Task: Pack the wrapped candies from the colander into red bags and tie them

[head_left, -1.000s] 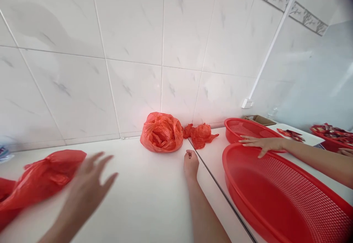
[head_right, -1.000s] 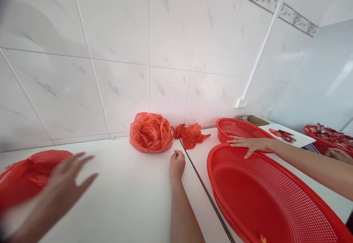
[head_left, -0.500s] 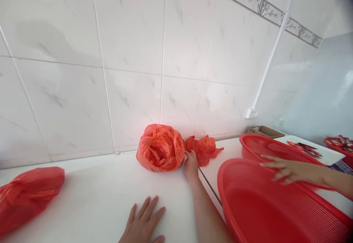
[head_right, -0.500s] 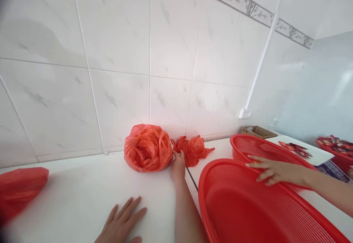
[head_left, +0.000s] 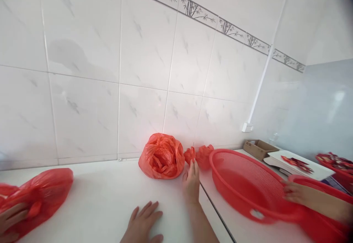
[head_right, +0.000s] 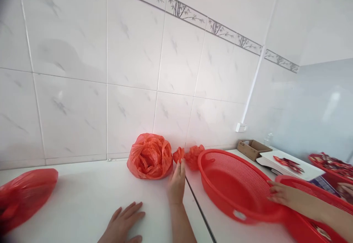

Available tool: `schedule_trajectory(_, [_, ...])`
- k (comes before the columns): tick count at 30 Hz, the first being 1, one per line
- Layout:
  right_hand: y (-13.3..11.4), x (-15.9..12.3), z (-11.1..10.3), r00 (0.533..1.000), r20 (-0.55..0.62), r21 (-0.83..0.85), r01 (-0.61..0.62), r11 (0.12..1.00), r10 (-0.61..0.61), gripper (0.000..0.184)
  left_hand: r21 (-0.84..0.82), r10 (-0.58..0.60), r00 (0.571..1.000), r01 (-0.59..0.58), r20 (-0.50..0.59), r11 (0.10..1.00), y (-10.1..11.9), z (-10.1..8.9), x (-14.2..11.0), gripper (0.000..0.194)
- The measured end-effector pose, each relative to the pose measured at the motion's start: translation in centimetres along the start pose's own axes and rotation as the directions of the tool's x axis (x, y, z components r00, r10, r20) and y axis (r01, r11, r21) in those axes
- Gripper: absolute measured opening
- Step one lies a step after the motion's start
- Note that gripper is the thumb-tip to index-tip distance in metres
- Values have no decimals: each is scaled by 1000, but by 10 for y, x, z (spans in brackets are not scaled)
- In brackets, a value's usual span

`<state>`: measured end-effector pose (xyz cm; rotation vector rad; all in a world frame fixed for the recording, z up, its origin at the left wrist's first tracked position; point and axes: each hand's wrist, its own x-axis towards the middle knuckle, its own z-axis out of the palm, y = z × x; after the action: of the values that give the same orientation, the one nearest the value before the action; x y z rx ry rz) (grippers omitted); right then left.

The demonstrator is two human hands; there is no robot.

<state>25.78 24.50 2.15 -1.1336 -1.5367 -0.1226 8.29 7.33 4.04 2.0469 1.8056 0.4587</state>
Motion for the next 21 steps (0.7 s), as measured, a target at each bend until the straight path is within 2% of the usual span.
schedule_trajectory(2, [-30,-23,-19,996,-8,-71,85,994,-86,51,-169,2,990,-25,-139,985,-3,2,-3,50])
schedule_trajectory(4, [-63,-50,-39,977,22,-110,212,971,-211,52,-458,-39,970,-78,-239,885,-6,4,-5,40])
schedule_trajectory(7, [-109,-89,-67,905,143,-27,409,912,-401,55,-740,-84,973,-108,-217,664,-4,-1,-11,44])
schedule_trajectory(9, [-131,-108,-81,867,229,82,436,896,-443,56,-893,-36,993,-84,-111,443,-1,-7,-19,49])
schedule_trajectory(11, [-144,-116,-90,854,287,169,401,900,-434,50,-992,37,999,-3,1,124,3,-14,-27,52])
schedule_trajectory(12, [-147,-118,-92,851,309,197,380,904,-425,45,-999,64,997,40,39,-3,5,-17,-30,51])
schedule_trajectory(13, [-148,-118,-93,846,326,217,368,904,-422,38,-995,75,995,68,62,-76,6,-19,-33,50])
schedule_trajectory(17, [-148,-118,-90,816,421,233,323,917,-395,13,-994,26,998,63,61,-85,5,-20,-35,33])
schedule_trajectory(21, [-143,-121,-80,799,532,101,267,958,-279,3,-993,-45,995,81,85,-82,-2,-12,-28,19])
